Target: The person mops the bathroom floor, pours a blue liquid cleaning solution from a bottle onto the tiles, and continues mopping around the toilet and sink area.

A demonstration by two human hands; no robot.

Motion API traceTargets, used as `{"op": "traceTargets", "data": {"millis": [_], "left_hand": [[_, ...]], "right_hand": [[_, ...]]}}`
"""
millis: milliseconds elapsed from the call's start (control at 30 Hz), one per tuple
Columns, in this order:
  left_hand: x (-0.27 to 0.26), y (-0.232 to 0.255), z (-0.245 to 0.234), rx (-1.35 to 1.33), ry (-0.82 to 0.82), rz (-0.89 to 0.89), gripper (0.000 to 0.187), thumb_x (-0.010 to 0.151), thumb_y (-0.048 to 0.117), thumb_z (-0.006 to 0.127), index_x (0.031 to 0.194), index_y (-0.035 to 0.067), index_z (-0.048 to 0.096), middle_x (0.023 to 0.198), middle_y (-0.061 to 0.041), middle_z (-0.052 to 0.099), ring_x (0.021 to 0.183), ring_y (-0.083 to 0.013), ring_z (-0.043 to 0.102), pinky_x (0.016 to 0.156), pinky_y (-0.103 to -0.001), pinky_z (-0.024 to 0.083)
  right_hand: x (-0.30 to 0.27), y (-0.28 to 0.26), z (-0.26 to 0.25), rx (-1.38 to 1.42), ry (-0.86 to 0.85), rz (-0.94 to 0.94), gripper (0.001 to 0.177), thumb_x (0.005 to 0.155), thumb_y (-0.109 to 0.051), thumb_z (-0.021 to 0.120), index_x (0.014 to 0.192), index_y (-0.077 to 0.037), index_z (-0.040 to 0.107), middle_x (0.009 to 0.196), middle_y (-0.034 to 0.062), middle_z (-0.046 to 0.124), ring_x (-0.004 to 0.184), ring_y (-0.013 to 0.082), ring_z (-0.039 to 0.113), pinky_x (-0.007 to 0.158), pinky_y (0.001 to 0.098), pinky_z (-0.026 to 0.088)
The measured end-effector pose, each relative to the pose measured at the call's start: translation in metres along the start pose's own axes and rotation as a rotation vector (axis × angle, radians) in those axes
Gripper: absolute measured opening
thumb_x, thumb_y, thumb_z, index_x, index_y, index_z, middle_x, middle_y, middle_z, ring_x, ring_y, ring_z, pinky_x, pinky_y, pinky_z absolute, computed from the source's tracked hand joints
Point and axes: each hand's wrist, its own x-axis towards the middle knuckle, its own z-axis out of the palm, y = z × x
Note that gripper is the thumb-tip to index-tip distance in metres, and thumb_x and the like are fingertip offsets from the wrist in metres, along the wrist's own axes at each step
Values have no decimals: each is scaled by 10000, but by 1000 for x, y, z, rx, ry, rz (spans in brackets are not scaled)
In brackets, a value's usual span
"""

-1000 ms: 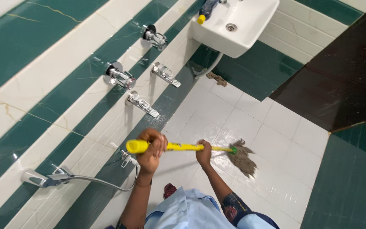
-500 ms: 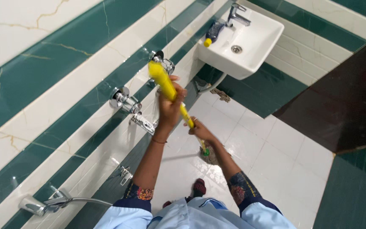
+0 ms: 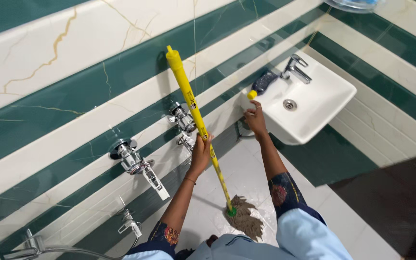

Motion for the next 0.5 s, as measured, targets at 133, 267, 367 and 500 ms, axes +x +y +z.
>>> {"op": "traceTargets", "data": {"millis": [133, 267, 367, 500], "left_hand": [[-1, -10, 10, 144, 19, -96, 351, 1069, 364, 492, 1204, 40, 507, 1010, -168, 648, 923, -297, 685, 811, -407, 540], [-4, 13, 8, 164, 9, -203, 353, 1050, 378, 476, 1218, 69, 502, 1026, -123, 649, 932, -272, 684, 816, -418, 538], [-6, 14, 6, 152, -12, -203, 367, 1048, 365, 485, 1260, 66, 501, 1094, -121, 646, 1000, -264, 677, 865, -420, 536], [-14, -5, 11, 262, 39, -97, 606, 1011, 326, 588, 1464, 17, 330, 1283, -187, 554, 1185, -305, 598, 981, -431, 506]], "right_hand": [[69, 6, 8, -522, 138, -234, 663, 929, -323, 719, 1511, -239, 413, 1287, 247, 520, 1069, 406, 622, 895, 463, 525], [94, 5, -1, -755, 107, -150, 668, 878, -408, 749, 1465, -286, 454, 1309, 295, 492, 1064, 484, 632, 900, 501, 522], [81, 2, -12, -829, 150, -256, 518, 850, -357, 758, 1322, -246, 576, 1250, 248, 558, 1031, 457, 660, 867, 510, 543], [46, -13, -28, -835, 211, -316, 356, 919, -283, 711, 1244, -188, 603, 1168, 258, 560, 934, 466, 670, 825, 524, 548]]}}
